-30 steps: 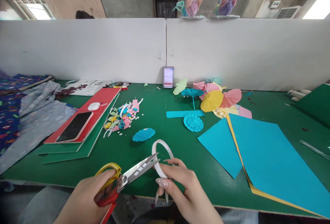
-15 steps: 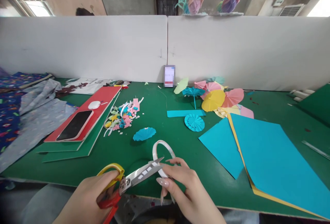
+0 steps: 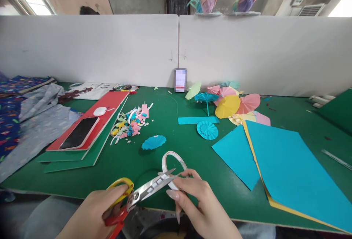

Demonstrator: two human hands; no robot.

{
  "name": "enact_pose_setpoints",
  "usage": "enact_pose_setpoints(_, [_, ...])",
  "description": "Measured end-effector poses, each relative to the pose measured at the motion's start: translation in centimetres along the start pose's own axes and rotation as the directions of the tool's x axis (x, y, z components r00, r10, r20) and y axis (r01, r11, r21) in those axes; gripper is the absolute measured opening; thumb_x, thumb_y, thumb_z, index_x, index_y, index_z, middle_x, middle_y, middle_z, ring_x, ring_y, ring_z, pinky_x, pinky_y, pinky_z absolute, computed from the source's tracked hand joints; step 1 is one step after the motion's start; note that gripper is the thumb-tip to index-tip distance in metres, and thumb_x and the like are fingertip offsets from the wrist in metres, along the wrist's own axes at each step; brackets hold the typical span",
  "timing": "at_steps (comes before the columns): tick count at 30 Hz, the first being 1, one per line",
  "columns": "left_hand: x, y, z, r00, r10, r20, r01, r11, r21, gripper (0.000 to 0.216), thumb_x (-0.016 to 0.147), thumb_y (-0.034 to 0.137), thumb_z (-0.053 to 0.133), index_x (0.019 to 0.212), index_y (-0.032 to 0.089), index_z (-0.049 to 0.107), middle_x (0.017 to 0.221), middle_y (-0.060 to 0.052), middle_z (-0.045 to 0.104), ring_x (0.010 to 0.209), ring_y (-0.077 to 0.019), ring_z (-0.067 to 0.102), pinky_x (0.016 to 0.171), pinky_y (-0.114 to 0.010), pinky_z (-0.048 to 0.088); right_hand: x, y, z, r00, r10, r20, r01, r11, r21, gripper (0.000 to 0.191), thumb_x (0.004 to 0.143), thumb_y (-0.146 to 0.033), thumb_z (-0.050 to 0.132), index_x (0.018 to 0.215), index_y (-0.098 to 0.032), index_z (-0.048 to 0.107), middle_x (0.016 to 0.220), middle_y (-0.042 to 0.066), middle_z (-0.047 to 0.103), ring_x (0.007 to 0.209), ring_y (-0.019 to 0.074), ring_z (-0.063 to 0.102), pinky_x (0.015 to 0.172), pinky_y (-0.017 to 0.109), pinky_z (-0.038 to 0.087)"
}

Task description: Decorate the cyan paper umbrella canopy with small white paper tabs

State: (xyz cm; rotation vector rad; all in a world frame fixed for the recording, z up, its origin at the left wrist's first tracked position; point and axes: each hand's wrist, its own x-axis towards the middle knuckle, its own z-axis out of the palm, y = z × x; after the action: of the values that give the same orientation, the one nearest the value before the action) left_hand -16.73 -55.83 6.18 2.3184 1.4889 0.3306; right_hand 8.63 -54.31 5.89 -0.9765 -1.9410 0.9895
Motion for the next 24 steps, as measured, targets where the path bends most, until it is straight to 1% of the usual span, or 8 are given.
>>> enact_pose_setpoints(3, [0.0,0.2,-0.1,0.995,-0.066,0.072,0.071,0.995,-0.073,0.017,0.072,0.017,0.043,0.061,0.023,0.032,0.053,0.007,0.045,0.044,-0.0108,0.035,0.044,-0.020,0.027,0.0,0.0,0.1,1.000,0.016,-0.009,-0.016,1.000,-0.018,0.015,0.091,-0.024,0.046,0.090,-0.022,0.062,0.055,-0.004,0.056,0.060,0.0150,0.053,0.099,0.043,0.036])
enact_pose_setpoints(7, [0.1,0.3,-0.1,0.981,-0.120,0.152,0.140,0.982,-0.126,0.013,0.076,0.017,0.042,0.064,0.022,0.041,0.061,0.005,0.055,0.050,-0.0103,0.045,0.048,-0.018,0.032,-0.3,0.3,0.4,0.998,0.047,-0.036,-0.048,0.999,-0.015,0.018,0.091,-0.023,0.047,0.101,-0.022,0.062,0.054,-0.003,0.053,0.065,0.0157,0.054,0.095,0.040,0.039])
enact_pose_setpoints(11, [0.0,0.1,0.2,0.980,-0.123,0.159,0.148,0.976,-0.158,0.012,0.077,0.015,0.042,0.068,0.022,0.046,0.064,0.005,0.059,0.052,-0.0096,0.051,0.049,-0.017,0.035,-0.9,0.8,0.7,0.995,0.094,-0.027,-0.094,0.996,0.005,0.029,0.091,-0.024,0.047,0.118,-0.019,0.057,0.054,-0.003,0.053,0.065,0.0159,0.054,0.081,0.034,0.047])
enact_pose_setpoints(13, [-0.1,0.0,0.2,0.982,-0.115,0.151,0.139,0.977,-0.162,0.013,0.077,0.015,0.042,0.067,0.022,0.044,0.061,0.006,0.057,0.050,-0.0093,0.049,0.048,-0.017,0.034,-1.2,0.8,0.7,0.986,0.157,-0.051,-0.157,0.988,0.008,0.034,0.091,-0.028,0.046,0.124,-0.020,0.053,0.062,-0.001,0.057,0.064,0.0155,0.054,0.076,0.033,0.048])
enact_pose_setpoints(15, [-0.2,0.0,0.3,0.982,-0.118,0.148,0.141,0.978,-0.153,0.014,0.076,0.015,0.042,0.064,0.022,0.040,0.059,0.006,0.055,0.048,-0.0092,0.046,0.047,-0.017,0.032,-1.3,0.5,0.6,0.969,0.239,-0.057,-0.238,0.971,0.019,0.040,0.093,-0.031,0.043,0.131,-0.023,0.047,0.072,0.001,0.060,0.067,0.0154,0.055,0.075,0.033,0.049])
enact_pose_setpoints(17, [-0.3,0.0,0.3,0.981,-0.126,0.149,0.147,0.980,-0.138,0.015,0.074,0.015,0.042,0.062,0.021,0.038,0.058,0.006,0.054,0.047,-0.0093,0.044,0.046,-0.018,0.031,-1.2,0.2,0.6,0.958,0.287,-0.026,-0.285,0.957,0.050,0.046,0.094,-0.031,0.039,0.140,-0.028,0.035,0.076,0.001,0.061,0.069,0.0153,0.055,0.073,0.033,0.049])
enact_pose_setpoints(20, [-0.4,0.3,0.4,0.985,-0.114,0.132,0.130,0.984,-0.118,0.016,0.075,0.016,0.040,0.061,0.022,0.036,0.056,0.006,0.054,0.046,-0.0093,0.045,0.045,-0.018,0.030,-1.0,0.2,0.7,0.961,0.275,0.014,-0.275,0.957,0.096,0.052,0.095,-0.028,0.038,0.144,-0.033,0.022,0.074,-0.001,0.062,0.067,0.0148,0.055,0.067,0.030,0.048])
enact_pose_setpoints(24, [-0.6,0.7,0.8,0.993,-0.047,0.105,0.054,0.997,-0.062,0.016,0.074,0.016,0.041,0.060,0.022,0.038,0.053,0.006,0.056,0.042,-0.0094,0.047,0.041,-0.018,0.030,-0.9,0.9,0.8,0.972,0.234,-0.019,-0.230,0.965,0.129,0.046,0.091,-0.023,0.047,0.135,-0.036,0.041,0.080,0.000,0.065,0.063,0.0125,0.054,0.061,0.025,0.046])
